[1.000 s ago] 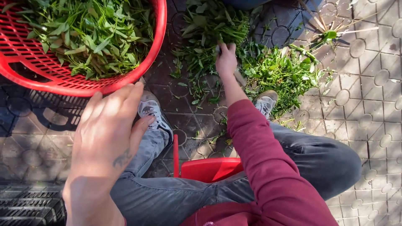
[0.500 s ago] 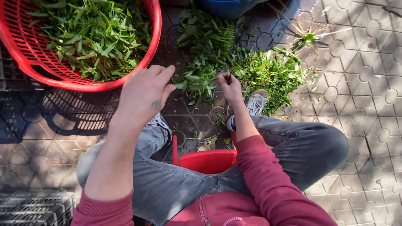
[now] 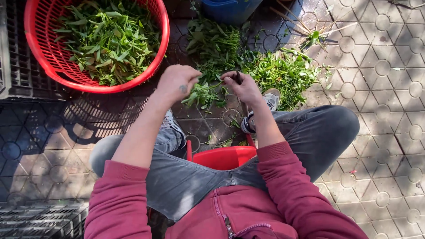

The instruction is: The person is sitting and trimming the stems of leafy greens using a small knife, then placing the cleaned greens into a red plastic basket.

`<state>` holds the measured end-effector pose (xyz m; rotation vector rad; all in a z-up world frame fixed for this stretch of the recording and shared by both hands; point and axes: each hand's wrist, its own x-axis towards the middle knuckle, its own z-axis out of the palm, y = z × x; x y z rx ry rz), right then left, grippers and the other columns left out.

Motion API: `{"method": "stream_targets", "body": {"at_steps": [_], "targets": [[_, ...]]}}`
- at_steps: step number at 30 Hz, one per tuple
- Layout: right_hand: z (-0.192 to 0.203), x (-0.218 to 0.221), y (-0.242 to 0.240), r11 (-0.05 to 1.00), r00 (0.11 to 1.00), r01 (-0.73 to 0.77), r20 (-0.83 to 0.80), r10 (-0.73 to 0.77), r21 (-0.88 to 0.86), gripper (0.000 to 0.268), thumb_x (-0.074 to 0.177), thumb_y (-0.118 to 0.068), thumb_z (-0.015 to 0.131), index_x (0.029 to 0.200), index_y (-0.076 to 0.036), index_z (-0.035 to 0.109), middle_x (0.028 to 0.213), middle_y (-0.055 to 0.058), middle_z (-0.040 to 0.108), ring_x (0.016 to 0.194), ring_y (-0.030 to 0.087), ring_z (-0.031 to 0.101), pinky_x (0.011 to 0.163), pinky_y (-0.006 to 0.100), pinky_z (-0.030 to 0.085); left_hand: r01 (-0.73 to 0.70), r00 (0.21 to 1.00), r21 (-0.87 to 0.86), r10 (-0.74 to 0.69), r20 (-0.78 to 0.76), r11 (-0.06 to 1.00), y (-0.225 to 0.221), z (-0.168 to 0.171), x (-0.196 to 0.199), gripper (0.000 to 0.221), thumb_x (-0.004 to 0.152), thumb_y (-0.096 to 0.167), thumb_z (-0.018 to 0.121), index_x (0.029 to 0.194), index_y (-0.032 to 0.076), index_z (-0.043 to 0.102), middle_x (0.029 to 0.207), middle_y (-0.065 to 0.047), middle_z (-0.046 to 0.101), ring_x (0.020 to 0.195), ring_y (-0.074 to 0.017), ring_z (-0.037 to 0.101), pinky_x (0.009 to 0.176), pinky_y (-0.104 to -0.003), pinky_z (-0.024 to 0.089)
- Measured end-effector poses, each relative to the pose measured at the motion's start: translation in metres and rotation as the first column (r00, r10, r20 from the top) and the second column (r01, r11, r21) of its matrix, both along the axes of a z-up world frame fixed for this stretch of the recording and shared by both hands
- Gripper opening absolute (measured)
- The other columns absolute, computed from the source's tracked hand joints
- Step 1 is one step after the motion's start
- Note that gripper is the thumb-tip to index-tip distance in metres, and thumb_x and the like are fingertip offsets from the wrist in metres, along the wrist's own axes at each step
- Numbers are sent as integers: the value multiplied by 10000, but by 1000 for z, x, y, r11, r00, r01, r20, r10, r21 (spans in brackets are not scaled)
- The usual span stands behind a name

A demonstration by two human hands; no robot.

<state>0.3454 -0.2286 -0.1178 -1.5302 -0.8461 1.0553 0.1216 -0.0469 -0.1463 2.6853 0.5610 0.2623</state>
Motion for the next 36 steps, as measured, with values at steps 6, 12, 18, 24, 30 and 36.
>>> {"method": "stream_targets", "body": {"at_steps": [6, 12, 18, 24, 30, 36], "targets": [[20, 6, -10, 989, 991, 129, -49, -125, 75, 191, 1130, -267, 744, 1193, -110, 835, 704, 26, 700, 489, 67, 534, 502, 219, 474, 59, 997, -280, -45, 55, 958, -34, 2, 35, 185, 1105, 320, 651, 1086, 183, 773, 1008, -120, 791, 1001, -434, 751, 878, -582, 599], [2, 2, -8, 957, 850, 126, -469, -239, -260, 629, 1156, -601, 447, 1443, -75, 640, 1038, 11, 460, 669, 98, 461, 506, 196, 371, -20, 1000, -174, 19, -10, 984, -34, -28, 44, 243, 1150, 339, 575, 1043, 189, 732, 899, -61, 694, 879, -346, 749, 796, -489, 610], [-6, -23, -1, 925, 884, 336, -279, -374, -177, 516, 1021, -384, 879, 1330, -8, 706, 935, 43, 592, 579, 130, 610, 437, 301, 517, 50, 999, -278, -49, 10, 959, -46, -16, 49, 269, 1160, 332, 623, 985, 139, 690, 856, -64, 626, 842, -356, 741, 719, -474, 599], [-21, 46, -4, 713, 551, 612, -464, -694, -341, 586, 1005, -647, 690, 1150, -108, 512, 834, -49, 448, 613, 85, 490, 469, 207, 381, 139, 944, -915, 229, 237, 378, -59, 62, 33, 140, 1150, 155, 653, 1148, 62, 758, 920, -54, 785, 938, -128, 716, 853, -329, 616], [-152, -3, -39, 881, 719, -16, -618, -318, -472, 1109, 934, -950, 600, 1695, -165, 415, 1507, 262, 643, 1250, 348, 707, 1073, 485, 482, 412, 744, -897, 628, 228, -162, -37, 82, 20, 178, 1172, 193, 573, 1221, 25, 604, 995, -122, 699, 973, -295, 831, 844, -424, 723], [-121, -51, 7, 979, 53, -89, -980, 190, 184, 795, 1049, -851, 378, 1622, -329, 557, 1056, 146, 667, 483, 106, 370, 367, 190, 336, 436, 671, -888, 710, 213, -146, -20, 57, 20, 212, 1169, 242, 585, 1203, 34, 602, 981, -85, 674, 965, -289, 824, 817, -409, 718]]}}
